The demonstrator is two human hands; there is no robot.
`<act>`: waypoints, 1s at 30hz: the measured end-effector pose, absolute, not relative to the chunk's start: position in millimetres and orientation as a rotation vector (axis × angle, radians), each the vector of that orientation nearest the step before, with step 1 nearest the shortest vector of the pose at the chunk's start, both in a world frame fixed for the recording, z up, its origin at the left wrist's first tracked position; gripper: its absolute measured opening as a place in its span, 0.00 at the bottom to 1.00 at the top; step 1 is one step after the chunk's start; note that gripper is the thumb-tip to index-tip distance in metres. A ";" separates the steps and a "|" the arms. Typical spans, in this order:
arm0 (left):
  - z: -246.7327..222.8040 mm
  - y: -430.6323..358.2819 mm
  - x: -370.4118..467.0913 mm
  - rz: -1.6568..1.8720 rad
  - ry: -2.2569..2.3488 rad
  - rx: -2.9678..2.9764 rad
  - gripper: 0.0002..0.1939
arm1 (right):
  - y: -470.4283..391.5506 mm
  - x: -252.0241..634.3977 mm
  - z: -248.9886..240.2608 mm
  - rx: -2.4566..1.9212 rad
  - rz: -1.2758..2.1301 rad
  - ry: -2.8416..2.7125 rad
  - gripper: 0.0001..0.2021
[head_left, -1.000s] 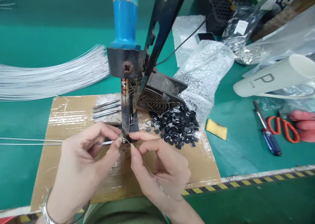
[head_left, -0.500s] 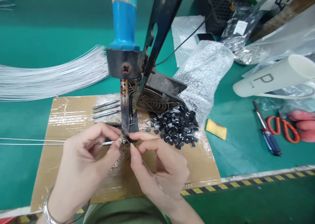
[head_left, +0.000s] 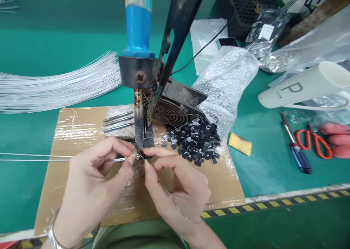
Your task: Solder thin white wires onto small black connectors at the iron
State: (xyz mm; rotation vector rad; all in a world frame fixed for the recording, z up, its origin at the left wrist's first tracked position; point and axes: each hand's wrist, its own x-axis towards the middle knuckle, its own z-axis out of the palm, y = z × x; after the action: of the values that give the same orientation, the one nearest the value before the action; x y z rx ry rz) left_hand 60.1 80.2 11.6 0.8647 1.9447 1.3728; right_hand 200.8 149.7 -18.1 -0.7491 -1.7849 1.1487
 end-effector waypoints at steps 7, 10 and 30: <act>14.2 81.0 60.5 1.383 1.936 0.882 0.06 | 149.4 200.7 -18.1 -0.731 1.135 -1.785 0.10; 11.7 81.8 60.1 1.392 1.925 0.881 0.06 | 150.4 200.1 -18.0 -0.718 1.138 -1.784 0.10; 11.0 81.6 60.2 1.389 1.926 0.908 0.06 | 149.5 201.0 -21.0 -0.717 1.165 -1.757 0.09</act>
State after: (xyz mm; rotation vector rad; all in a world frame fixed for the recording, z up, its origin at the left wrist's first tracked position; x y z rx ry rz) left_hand 60.2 81.6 11.0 0.9076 1.9256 1.3894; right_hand 201.0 149.5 -21.0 -0.7172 -1.7567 1.1648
